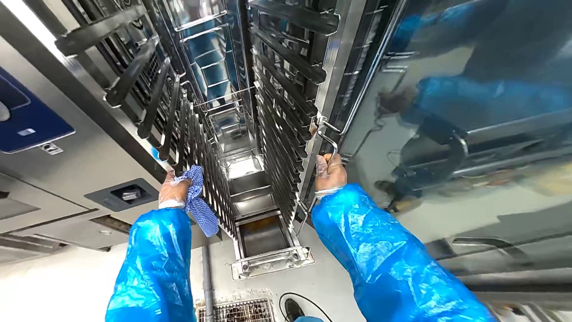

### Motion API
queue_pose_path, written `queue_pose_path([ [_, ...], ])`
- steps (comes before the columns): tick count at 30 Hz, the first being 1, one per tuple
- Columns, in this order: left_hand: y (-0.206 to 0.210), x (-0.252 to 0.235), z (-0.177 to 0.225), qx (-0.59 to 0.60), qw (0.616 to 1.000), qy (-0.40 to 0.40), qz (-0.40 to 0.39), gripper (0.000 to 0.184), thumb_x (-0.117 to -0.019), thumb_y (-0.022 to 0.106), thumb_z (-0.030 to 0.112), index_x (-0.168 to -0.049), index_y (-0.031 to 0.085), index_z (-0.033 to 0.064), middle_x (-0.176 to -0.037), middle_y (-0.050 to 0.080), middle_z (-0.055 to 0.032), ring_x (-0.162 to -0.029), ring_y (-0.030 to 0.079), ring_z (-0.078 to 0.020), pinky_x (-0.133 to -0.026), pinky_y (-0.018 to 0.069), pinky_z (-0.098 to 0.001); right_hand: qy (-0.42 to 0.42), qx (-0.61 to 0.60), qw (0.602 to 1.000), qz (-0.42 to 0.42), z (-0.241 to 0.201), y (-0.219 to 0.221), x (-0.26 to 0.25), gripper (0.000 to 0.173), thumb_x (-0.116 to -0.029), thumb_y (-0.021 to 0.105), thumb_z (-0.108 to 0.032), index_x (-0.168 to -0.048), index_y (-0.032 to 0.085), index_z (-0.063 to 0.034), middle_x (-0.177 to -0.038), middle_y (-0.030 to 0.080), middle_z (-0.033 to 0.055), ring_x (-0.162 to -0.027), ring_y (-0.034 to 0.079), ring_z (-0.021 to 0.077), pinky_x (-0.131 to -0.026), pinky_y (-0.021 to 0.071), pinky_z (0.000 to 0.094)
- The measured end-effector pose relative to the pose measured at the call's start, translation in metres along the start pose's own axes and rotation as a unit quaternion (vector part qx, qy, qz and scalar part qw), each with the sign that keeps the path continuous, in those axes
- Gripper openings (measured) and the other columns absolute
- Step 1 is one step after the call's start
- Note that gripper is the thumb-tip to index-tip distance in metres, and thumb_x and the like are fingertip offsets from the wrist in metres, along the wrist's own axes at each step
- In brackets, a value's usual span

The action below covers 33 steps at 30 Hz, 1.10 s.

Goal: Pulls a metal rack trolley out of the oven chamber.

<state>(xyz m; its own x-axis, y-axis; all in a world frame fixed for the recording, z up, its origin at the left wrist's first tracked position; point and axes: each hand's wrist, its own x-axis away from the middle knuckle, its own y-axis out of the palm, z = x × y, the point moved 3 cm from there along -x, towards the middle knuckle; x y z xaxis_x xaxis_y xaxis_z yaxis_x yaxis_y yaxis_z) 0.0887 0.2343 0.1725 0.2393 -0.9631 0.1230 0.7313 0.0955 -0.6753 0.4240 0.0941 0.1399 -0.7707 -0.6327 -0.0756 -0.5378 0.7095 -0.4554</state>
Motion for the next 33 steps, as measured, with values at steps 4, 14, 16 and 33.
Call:
queue_pose_path([
  [4,0.002,-0.010,-0.003,-0.010,1.000,0.008,-0.002,0.053,-0.0915,0.073,0.018,-0.141,0.057,0.0075,-0.129,0.064,-0.0261,-0.125,0.058,-0.0430,-0.102,0.0422,-0.0677,-0.001,0.006,1.000,0.001,0.001,0.002,-0.002,0.036,-0.1113,0.047,-0.026,-0.125,0.053,0.0068,-0.100,0.065,0.0304,-0.095,0.066,0.0436,-0.086,0.0492,0.0586],
  [14,0.006,-0.006,-0.002,-0.009,1.000,0.012,-0.002,0.056,-0.0920,0.072,0.018,-0.144,0.054,0.0058,-0.134,0.061,-0.0270,-0.129,0.055,-0.0442,-0.104,0.0401,-0.0683,-0.010,0.013,1.000,0.008,0.009,0.002,-0.009,0.038,-0.1113,0.046,-0.028,-0.128,0.055,0.0053,-0.106,0.066,0.0287,-0.100,0.066,0.0413,-0.091,0.0491,0.0566],
  [16,0.004,0.001,-0.003,-0.002,1.000,0.011,0.004,0.053,-0.0920,0.072,0.017,-0.142,0.056,0.0062,-0.133,0.062,-0.0266,-0.128,0.055,-0.0436,-0.104,0.0403,-0.0678,-0.012,0.005,1.000,0.007,0.010,-0.002,-0.004,0.036,-0.1109,0.047,-0.027,-0.126,0.056,0.0053,-0.104,0.066,0.0284,-0.099,0.066,0.0402,-0.090,0.0494,0.0560],
  [33,-0.002,0.010,-0.004,-0.032,0.999,-0.005,0.016,0.051,-0.0931,0.073,0.019,-0.139,0.057,0.0037,-0.129,0.063,-0.0285,-0.125,0.057,-0.0455,-0.102,0.0409,-0.0684,-0.023,-0.014,1.000,0.001,0.015,-0.008,0.002,0.031,-0.1102,0.049,-0.023,-0.120,0.056,0.0057,-0.095,0.064,0.0259,-0.088,0.065,0.0377,-0.082,0.0496,0.0550],
])
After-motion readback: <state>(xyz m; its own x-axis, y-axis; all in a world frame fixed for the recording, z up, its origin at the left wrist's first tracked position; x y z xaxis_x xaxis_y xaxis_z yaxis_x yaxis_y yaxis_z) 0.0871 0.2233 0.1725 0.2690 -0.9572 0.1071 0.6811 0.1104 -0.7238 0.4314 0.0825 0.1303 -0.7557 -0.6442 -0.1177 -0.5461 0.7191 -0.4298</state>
